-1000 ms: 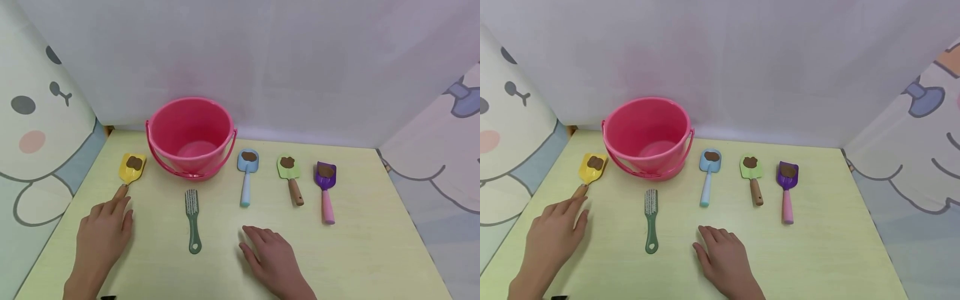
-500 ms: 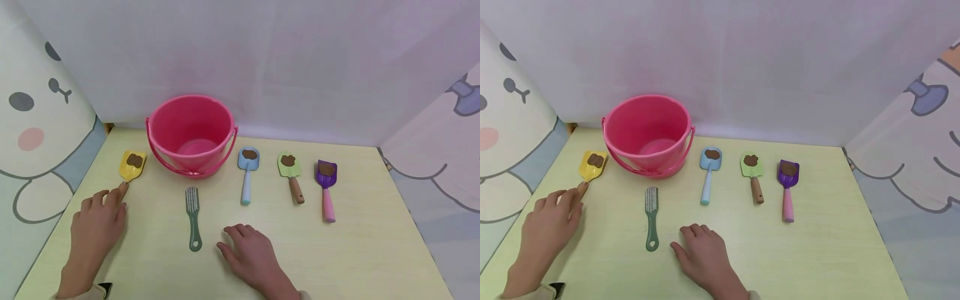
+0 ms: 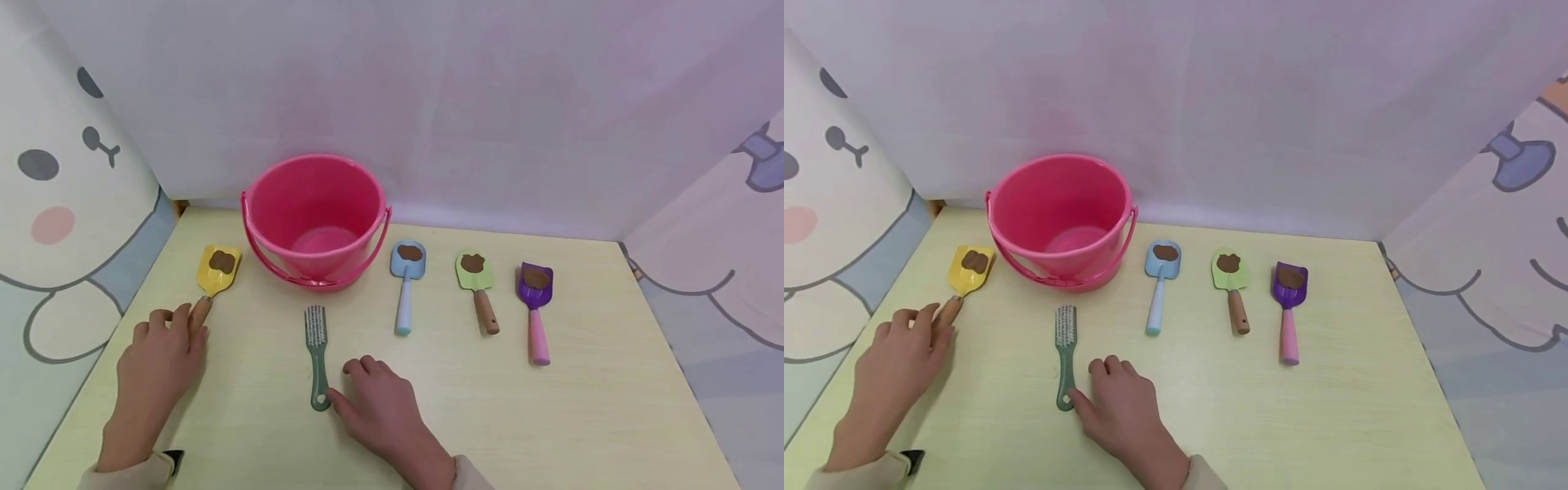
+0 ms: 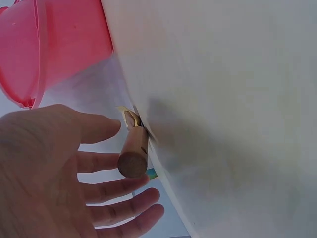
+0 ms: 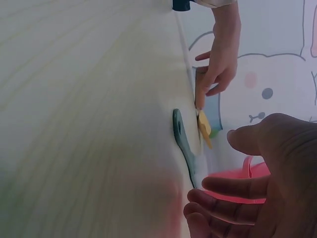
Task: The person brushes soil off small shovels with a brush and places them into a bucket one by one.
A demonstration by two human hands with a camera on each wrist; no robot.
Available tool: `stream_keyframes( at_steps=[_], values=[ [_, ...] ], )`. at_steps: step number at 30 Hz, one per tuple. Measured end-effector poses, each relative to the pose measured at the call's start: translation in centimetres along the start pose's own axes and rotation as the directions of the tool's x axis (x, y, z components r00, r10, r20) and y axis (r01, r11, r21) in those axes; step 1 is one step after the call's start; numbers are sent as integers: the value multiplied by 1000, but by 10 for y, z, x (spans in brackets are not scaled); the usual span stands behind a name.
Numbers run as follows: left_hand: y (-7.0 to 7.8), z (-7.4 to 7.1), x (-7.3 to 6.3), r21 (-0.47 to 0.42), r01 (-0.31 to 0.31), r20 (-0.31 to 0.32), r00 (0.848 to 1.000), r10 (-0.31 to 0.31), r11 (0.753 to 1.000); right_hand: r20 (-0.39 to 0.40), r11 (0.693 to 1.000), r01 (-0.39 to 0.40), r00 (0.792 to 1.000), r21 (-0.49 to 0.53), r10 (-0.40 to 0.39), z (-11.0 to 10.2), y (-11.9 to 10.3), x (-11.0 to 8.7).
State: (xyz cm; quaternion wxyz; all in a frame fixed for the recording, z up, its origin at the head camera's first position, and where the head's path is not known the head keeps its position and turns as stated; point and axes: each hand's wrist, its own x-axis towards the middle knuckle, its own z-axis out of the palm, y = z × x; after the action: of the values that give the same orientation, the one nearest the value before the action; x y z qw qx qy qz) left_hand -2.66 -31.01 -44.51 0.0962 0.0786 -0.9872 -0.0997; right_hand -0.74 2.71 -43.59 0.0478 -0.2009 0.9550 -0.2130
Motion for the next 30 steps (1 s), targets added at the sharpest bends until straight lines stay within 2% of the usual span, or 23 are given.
stream_keyframes(
  at_steps=[8,15,21,26,30],
  values=[
    [-1,-1,3,-6,21,59,998,-21,1000,64,999,-37,997,-21,39,10,-10,10],
    [0,-4,8,17,55,132,990,-57,998,80,998,-33,996,-50,37,18,-16,15],
    [-1,-5,10,11,68,155,986,-69,998,111,998,-42,993,-56,48,23,-21,20],
    [-2,-5,12,11,82,187,979,-82,997,87,996,-38,995,-80,45,26,-24,20],
    [-3,-4,13,9,81,186,979,-81,997,58,995,-33,998,-97,38,29,-23,20]
  ],
)
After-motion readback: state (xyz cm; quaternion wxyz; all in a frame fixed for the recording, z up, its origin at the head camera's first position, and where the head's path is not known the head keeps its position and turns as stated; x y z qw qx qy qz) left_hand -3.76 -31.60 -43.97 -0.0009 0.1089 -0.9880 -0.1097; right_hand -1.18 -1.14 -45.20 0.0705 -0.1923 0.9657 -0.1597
